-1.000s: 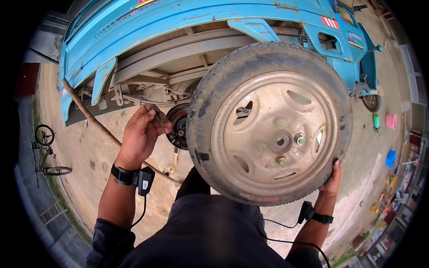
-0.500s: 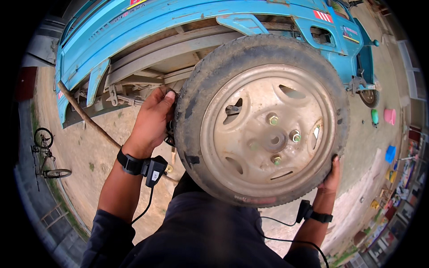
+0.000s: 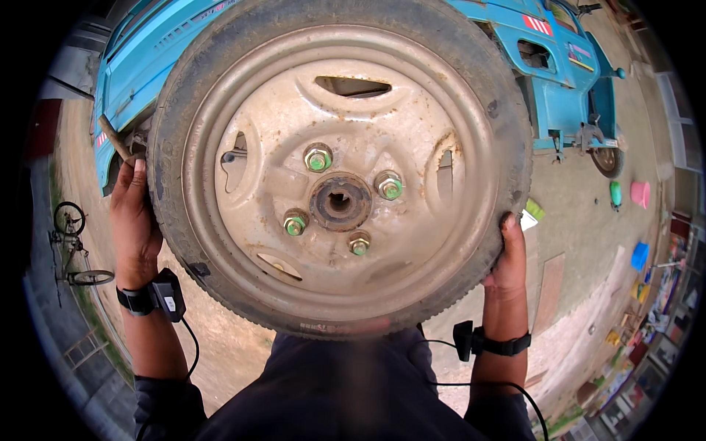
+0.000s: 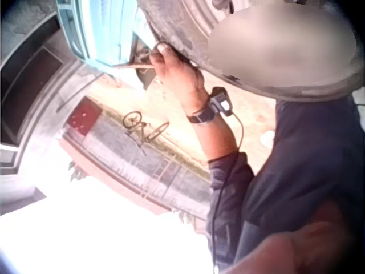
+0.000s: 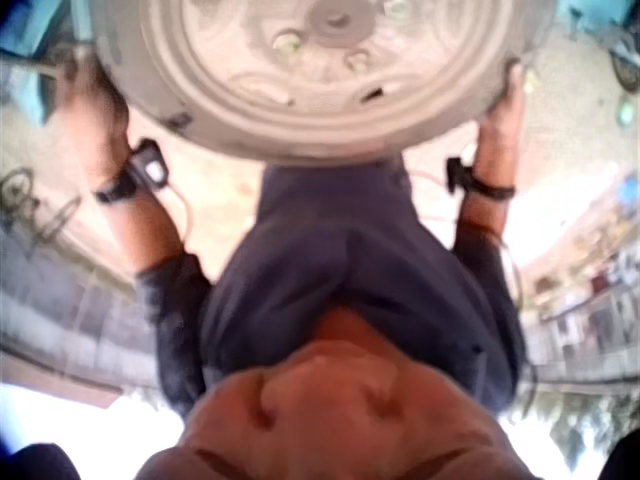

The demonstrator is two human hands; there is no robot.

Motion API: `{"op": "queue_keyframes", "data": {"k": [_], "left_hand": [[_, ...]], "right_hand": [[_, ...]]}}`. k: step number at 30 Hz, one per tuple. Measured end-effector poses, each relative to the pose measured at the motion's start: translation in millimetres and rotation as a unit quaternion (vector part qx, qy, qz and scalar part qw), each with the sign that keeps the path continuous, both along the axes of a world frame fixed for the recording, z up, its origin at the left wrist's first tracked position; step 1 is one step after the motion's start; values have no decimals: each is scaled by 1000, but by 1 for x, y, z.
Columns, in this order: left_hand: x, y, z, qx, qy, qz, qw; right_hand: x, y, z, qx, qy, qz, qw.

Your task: The person mounts a tire onto a wheel hub of a light blue three-wheeled vehicle, aligns the wheel, and secures it by hand-tightening lug nuts. The person then retrieves a lug nut from the ground and uses a wrench to tighten the lug nuts further.

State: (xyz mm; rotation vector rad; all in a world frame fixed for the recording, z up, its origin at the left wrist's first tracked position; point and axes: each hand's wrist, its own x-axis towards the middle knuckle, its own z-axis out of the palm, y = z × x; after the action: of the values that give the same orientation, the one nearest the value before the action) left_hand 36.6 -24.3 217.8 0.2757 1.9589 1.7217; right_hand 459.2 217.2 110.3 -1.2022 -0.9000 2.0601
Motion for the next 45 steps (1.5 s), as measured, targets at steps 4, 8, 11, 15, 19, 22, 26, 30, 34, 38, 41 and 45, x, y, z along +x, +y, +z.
{"op": "queue_keyframes", "data": {"k": [4, 8, 11, 15, 19, 22, 26, 30, 34, 38, 41, 45], "left_hand": [[-21, -29, -17, -35, -1, 14, 999], [-31, -44, -34, -53, -10, 18, 998], [-38, -49, -46, -62, -13, 16, 998], [-37, -33, -59, -62, -18, 21, 998], [-49, -40, -75, -74, -19, 9, 997], [-47, -43, -77, -86, -20, 9, 996], [-43, -38, -74, -79, -23, 17, 996], [-50, -52, -87, -97, -20, 3, 995], [-50, -52, -90, -103, -25, 5, 994], [-50, -47, -96, -116, -25, 3, 993], [-49, -46, -109, -105, -46, 33, 993], [-45, -51, -115, -109, -59, 39, 992]], "right_hand": [[-37, -24, -8, 0, 2, 27, 1000], [-49, -40, -19, -2, -16, 55, 998], [-52, -44, -23, -17, -13, 56, 998], [-51, -39, -28, -29, -28, 55, 998], [-54, -40, -34, -34, -35, 56, 997], [-59, -44, -32, -36, -51, 46, 997], [-63, -47, -29, -34, -65, 16, 997], [-63, -46, -21, -39, -80, 32, 995], [-62, -47, -26, -39, -67, 42, 996], [-65, -45, -32, -32, -85, 41, 995], [-70, -42, -35, -29, -91, 43, 994], [-70, -38, -37, -27, -96, 52, 994]]}}
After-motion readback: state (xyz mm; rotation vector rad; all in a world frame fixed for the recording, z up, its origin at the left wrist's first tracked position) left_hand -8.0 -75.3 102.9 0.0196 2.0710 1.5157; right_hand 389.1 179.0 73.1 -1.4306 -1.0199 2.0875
